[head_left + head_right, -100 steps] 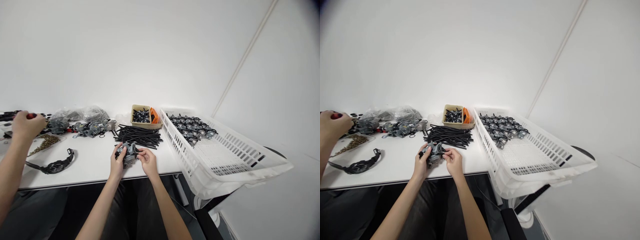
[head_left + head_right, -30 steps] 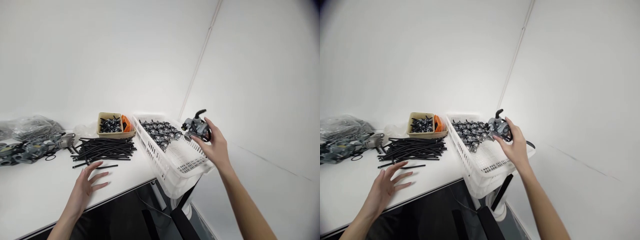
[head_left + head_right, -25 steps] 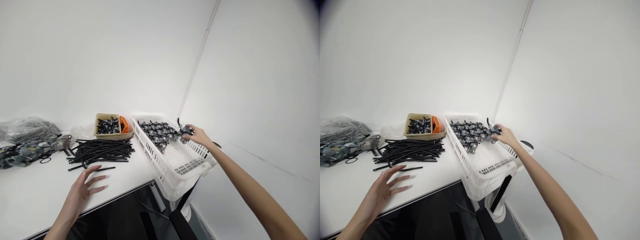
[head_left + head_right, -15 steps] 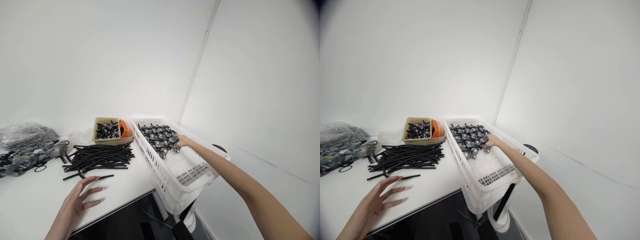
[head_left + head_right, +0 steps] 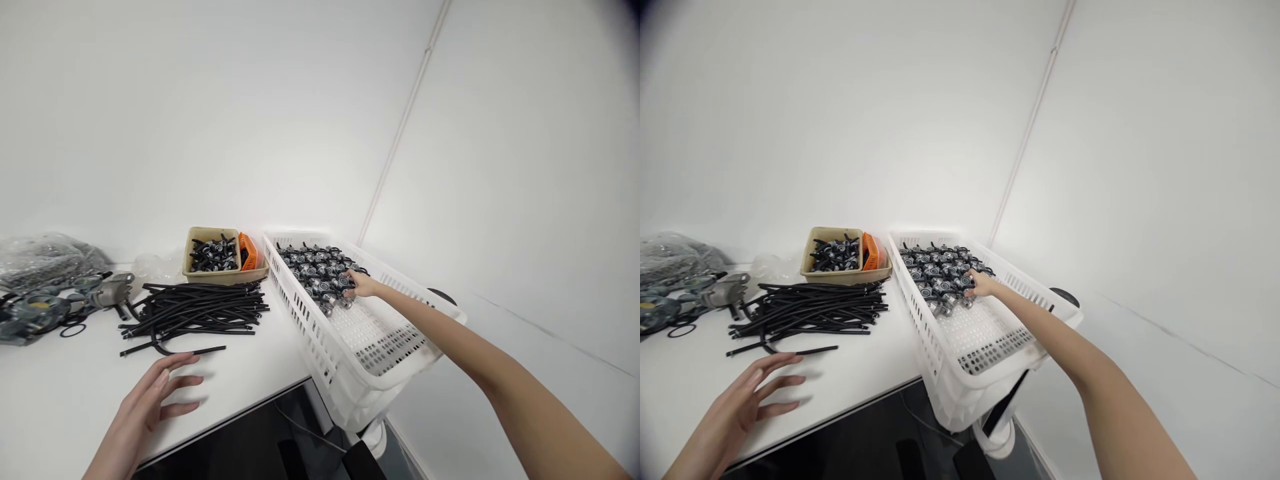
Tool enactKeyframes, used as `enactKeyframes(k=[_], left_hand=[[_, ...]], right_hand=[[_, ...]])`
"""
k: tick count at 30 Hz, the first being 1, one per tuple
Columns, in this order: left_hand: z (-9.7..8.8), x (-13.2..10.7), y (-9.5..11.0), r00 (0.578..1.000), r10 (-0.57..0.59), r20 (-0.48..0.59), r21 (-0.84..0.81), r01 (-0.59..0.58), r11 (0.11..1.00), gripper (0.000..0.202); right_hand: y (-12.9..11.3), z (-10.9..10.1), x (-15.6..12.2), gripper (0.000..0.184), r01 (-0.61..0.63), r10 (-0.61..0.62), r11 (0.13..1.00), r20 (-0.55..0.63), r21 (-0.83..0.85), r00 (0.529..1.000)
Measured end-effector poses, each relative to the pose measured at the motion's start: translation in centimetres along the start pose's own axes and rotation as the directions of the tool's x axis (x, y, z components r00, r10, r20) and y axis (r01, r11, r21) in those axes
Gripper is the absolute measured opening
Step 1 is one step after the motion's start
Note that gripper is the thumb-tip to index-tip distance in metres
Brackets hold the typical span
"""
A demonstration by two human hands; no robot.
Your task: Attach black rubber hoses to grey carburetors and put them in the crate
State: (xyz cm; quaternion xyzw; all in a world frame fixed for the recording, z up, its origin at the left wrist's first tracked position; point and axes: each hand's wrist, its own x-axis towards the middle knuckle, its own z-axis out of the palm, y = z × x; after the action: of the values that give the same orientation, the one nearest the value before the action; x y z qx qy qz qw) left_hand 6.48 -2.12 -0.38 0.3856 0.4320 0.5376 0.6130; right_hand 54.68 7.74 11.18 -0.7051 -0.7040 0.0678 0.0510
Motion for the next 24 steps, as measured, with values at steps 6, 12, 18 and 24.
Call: enactKeyframes(k=[6, 12, 18, 24], left_hand=[[0.4, -0.7, 0.3, 0.999, 0.035, 0.009, 0.050, -0.036, 0.998, 0.046], [0.7, -0.9, 0.4, 0.999, 0.040, 0.011, 0.078, -0.041, 0.996, 0.046], [0.6, -1.0, 0.4, 0.999, 0.052, -0.011, 0.102, -0.050, 0.993, 0.047], [0.8, -1.2, 0.6, 0.998, 0.060, 0.010, 0.147, -0.060, 0.987, 0.046]], right_hand=[[0.4, 0.5, 0.4, 0.060, 0.040, -0.041, 0.998, 0.016, 0.039, 0.999], [0.7, 1.1, 0.5, 0.061, 0.056, -0.057, 0.998, 0.005, 0.031, 0.998], [0.8, 1.1, 0.2, 0.058, 0.062, -0.062, 0.998, 0.005, -0.003, 0.998], [0.9, 1.0, 0.2, 0.056, 0.015, -0.019, 0.996, -0.048, -0.083, 0.999]])
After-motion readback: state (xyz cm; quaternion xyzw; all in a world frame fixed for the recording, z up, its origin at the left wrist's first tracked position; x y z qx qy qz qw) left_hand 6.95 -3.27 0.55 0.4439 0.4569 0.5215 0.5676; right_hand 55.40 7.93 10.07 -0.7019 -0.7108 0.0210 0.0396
